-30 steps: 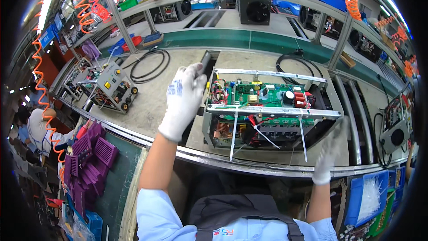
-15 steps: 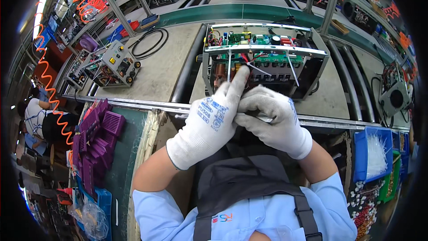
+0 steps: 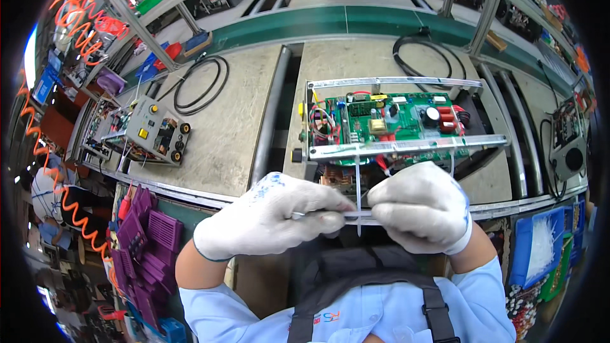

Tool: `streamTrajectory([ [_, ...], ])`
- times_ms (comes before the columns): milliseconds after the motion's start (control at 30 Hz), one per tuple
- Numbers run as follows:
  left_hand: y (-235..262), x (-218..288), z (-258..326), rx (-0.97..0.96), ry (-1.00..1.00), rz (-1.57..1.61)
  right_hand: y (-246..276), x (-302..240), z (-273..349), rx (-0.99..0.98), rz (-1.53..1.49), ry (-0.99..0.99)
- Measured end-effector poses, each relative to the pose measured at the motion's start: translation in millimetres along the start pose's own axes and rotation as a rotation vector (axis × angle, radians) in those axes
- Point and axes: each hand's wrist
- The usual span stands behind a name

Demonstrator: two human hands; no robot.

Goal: The person organizes and secures internal wiring within an electronic device chassis using zip ties. They connect multi-colored wire harnesses to circuit boards, route cables through the frame, and attach a power cord to the unit. The person also uses a handheld testing device to check connections on the circuit board.

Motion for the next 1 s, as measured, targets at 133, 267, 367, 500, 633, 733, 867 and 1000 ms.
streamTrajectory([
  [133,59.3,-19.0,-12.7,0.304,0.004,-0.492,10.5,20.1,-26.8,0.022,0.21,-0.268],
  [267,137.0,-16.2,-67.9,0.209,-0.013,-0.867,2.8,19.5,-43.2,-0.094,0.383,-0.675],
  [367,145.2,-11.5,-107.4,-0.022,-0.096,-1.077,-13.5,20.7,-54.1,-0.093,0.404,-0.761],
  [500,135.5,1.9,-140.3,-0.353,-0.061,-1.156,-21.0,22.3,-67.3,-0.152,0.395,-0.913],
  [633,125.4,-1.8,-149.9,-0.57,0.002,-0.983,-24.0,29.5,-71.2,-0.22,0.385,-1.086],
  [733,131.8,-13.2,-159.3,-0.716,0.253,-0.552,-25.8,34.6,-72.5,-0.22,0.341,-1.195],
  [867,128.1,-26.1,-161.2,-0.866,0.384,-0.291,-23.3,41.7,-83.6,-0.298,0.32,-1.275],
  [1000,123.0,-37.2,-153.9,-0.864,0.514,-0.029,-19.1,52.9,-84.4,-0.379,0.236,-1.328],
])
Point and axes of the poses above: each hand's wrist, its own z-axis away from the middle knuckle, its own y-axis out of the back of the hand, x = y × z, and after that the axes turned 10 degrees about -z, right-handed
